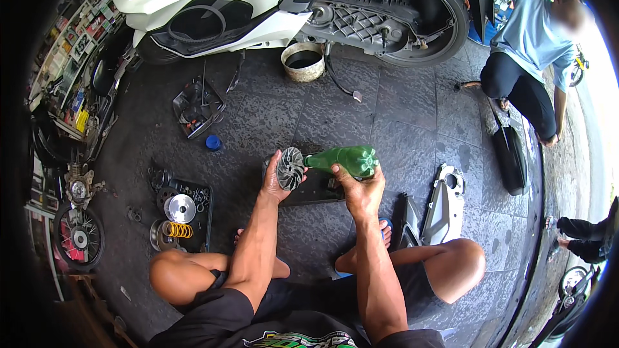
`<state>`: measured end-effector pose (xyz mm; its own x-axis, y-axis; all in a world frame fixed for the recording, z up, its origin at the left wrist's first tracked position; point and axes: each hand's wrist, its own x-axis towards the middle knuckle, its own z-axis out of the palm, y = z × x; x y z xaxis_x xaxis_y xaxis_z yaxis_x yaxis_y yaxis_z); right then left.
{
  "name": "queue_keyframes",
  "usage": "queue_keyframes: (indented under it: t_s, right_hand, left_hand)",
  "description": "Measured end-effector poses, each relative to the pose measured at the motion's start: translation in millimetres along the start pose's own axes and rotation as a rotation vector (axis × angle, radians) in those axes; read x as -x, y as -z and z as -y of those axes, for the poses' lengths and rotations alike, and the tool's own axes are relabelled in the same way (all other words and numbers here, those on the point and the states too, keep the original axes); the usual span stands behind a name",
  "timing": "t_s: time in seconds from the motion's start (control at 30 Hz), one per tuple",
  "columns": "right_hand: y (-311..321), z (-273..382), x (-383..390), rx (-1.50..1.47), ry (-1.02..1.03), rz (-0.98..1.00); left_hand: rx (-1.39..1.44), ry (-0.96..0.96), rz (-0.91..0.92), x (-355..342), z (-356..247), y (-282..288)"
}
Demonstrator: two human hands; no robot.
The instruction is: The person cleans disassembled motorcycle CVT components by scrubbing clutch and pulley parts with a brush and rinsing them with liquid from a bottle over a container.
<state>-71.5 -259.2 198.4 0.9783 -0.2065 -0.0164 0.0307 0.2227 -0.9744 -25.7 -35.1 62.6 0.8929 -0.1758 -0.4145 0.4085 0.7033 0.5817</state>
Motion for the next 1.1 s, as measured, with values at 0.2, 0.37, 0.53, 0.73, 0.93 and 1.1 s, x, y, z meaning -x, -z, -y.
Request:
queue_keyframes:
  t_s: [0.2,0.37,0.53,0.73,0.93,1.1]
  right_hand:
    - [5.0,1.9,-1.2,0.043,-0.011,0.001]
    - [6.0,4.6,-2.9,0.004,-0.008,-0.013]
    - [5.1,7.1,-1.0,-0.004,-0.061,0.059]
    - [4.0,10.1,-0.1,0.024,-0.100,0.090]
    - [2.4,13.9,-0.5,0.090,-0.093,0.082]
    - [9.8,2.0,-4.5,0.024,-0.052,-0.053]
  left_hand:
    - [-0.035,-0.053,0.027,0.8,-3.2,-6.0]
    - [-0.072,-0.087,0.044,-0.9,-3.0,-1.5]
    - [-0.019,-0.102,0.019,-0.8,-3.4,-3.8]
    - [0.038,-0.081,0.070,0.0,-5.6,-1.4]
    - [0.106,-0.034,0.017,-1.7,-7.8,0.4]
    - [0.127,-0.019,-0.234,-0.9,0.4,-12.6]
